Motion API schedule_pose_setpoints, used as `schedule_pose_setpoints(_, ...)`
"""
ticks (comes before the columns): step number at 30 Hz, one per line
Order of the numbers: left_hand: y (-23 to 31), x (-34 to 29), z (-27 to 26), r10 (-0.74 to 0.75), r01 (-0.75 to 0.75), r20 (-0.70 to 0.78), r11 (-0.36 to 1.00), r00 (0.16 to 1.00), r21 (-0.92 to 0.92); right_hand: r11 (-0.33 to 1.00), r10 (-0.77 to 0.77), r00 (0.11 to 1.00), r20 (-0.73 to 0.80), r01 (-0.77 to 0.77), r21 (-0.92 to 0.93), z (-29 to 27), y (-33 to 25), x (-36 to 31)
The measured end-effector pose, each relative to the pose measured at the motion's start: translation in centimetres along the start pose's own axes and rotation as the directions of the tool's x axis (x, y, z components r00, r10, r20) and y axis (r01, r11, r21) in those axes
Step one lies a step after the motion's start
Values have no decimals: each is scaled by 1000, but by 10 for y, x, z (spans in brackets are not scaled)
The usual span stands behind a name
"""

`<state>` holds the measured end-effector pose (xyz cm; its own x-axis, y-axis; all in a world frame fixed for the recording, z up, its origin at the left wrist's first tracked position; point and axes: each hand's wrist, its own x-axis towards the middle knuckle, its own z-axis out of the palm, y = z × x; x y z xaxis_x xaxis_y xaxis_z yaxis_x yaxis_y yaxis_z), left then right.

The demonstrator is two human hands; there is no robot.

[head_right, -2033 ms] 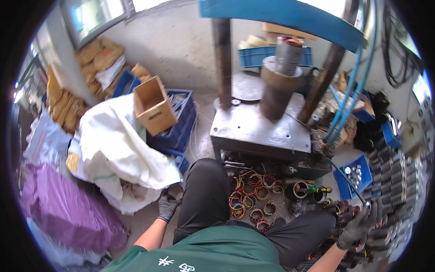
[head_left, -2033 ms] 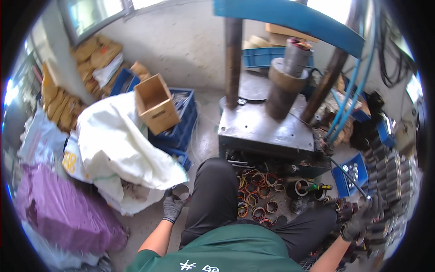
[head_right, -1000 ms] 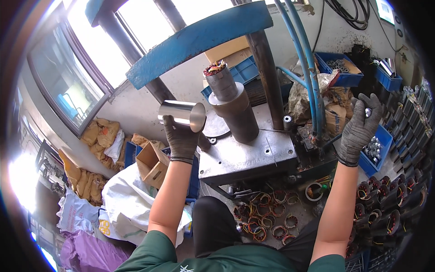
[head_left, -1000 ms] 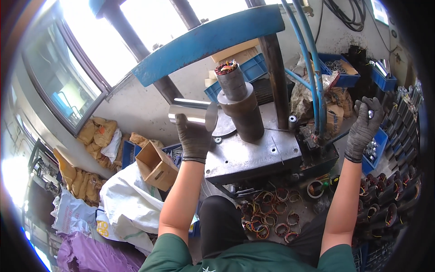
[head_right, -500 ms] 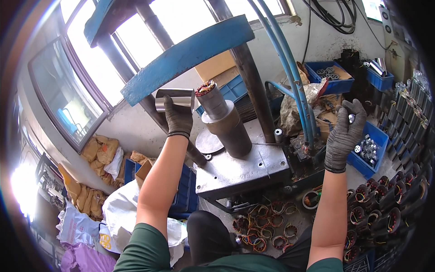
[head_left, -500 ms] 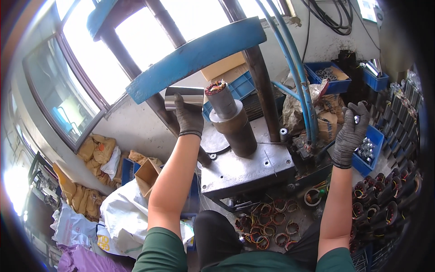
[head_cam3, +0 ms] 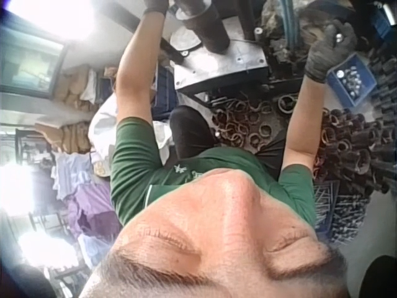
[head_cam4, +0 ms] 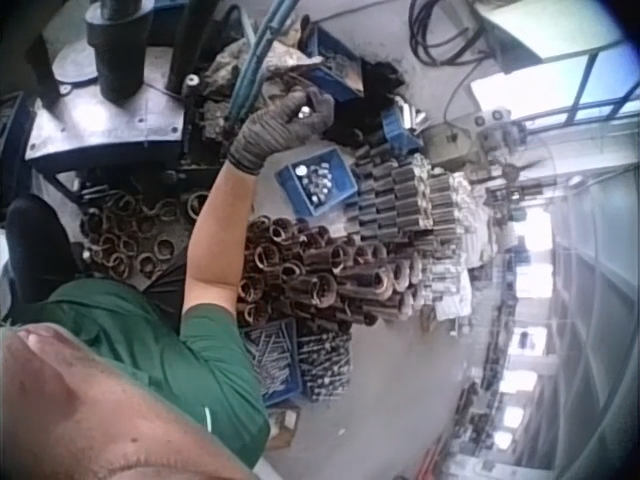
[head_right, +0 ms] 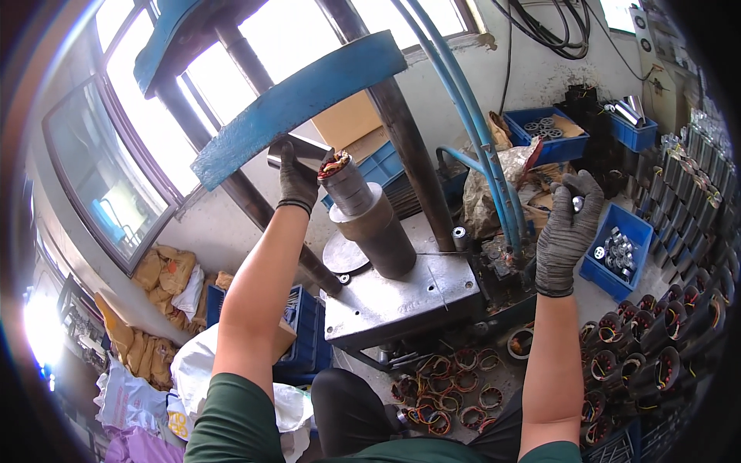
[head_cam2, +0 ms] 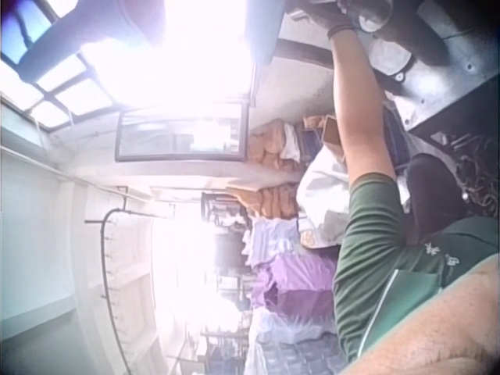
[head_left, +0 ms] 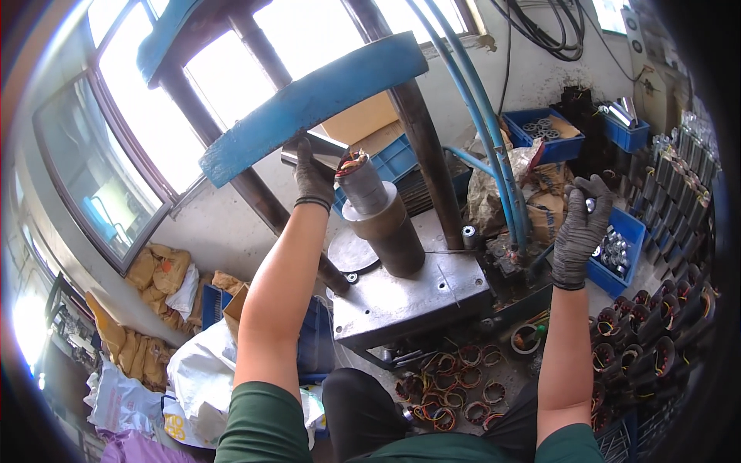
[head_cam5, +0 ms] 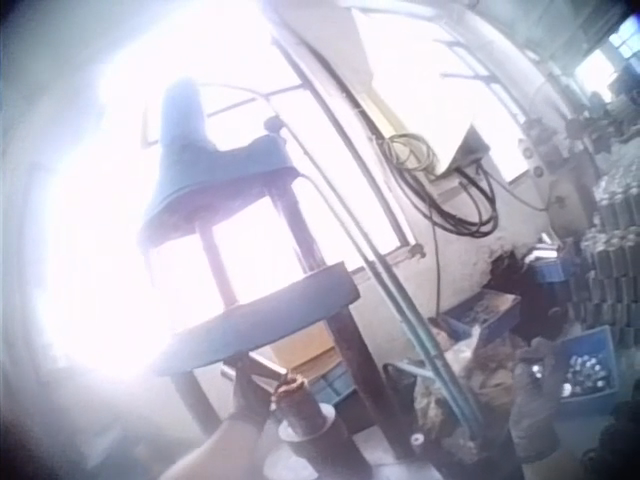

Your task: The person applies tape to the wires of motor stators and places them inside metal sleeves. They use a hydraulic press to seat each stator into its sleeve, remove the finished parts, and wipe several empty sleeves with a cloth.

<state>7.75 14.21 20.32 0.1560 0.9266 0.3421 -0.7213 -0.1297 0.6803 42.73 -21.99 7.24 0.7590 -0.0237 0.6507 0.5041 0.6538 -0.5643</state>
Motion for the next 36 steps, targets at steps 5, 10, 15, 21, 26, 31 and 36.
schedule_pose_setpoints(5, 2, 20, 7, -4, 1, 26, 993, 1000, 121, 994, 60, 998, -19, -58, 91, 1, 0, -1)
schedule_pose_setpoints(10, 4, 21, 25, 19, -38, 117, 986, 993, 162, 1000, 25, 1000, -12, -25, 12, -1, 1, -1)
schedule_pose_setpoints(15, 12, 2, 51, 82, -118, 110, 917, 991, 380, 1000, 0, 1000, -16, -1, -21, -1, 1, 0)
schedule_pose_setpoints(21, 12, -18, 62, 148, -240, 211, 811, 966, 534, 992, 87, 996, -17, -88, -91, -5, -10, 5)
schedule_pose_setpoints(26, 6, -26, 60, 164, -280, 248, 772, 955, 571, 970, 210, 978, 5, -207, -125, -13, -20, 19)
schedule_pose_setpoints(31, 0, -33, 57, 224, -314, 227, 773, 948, 551, 942, 297, 952, 68, -281, -183, -25, -37, 32)
schedule_pose_setpoints(36, -3, -35, 58, 276, -360, 231, 742, 933, 566, 889, 318, 919, 234, -203, -411, -35, -57, 41)
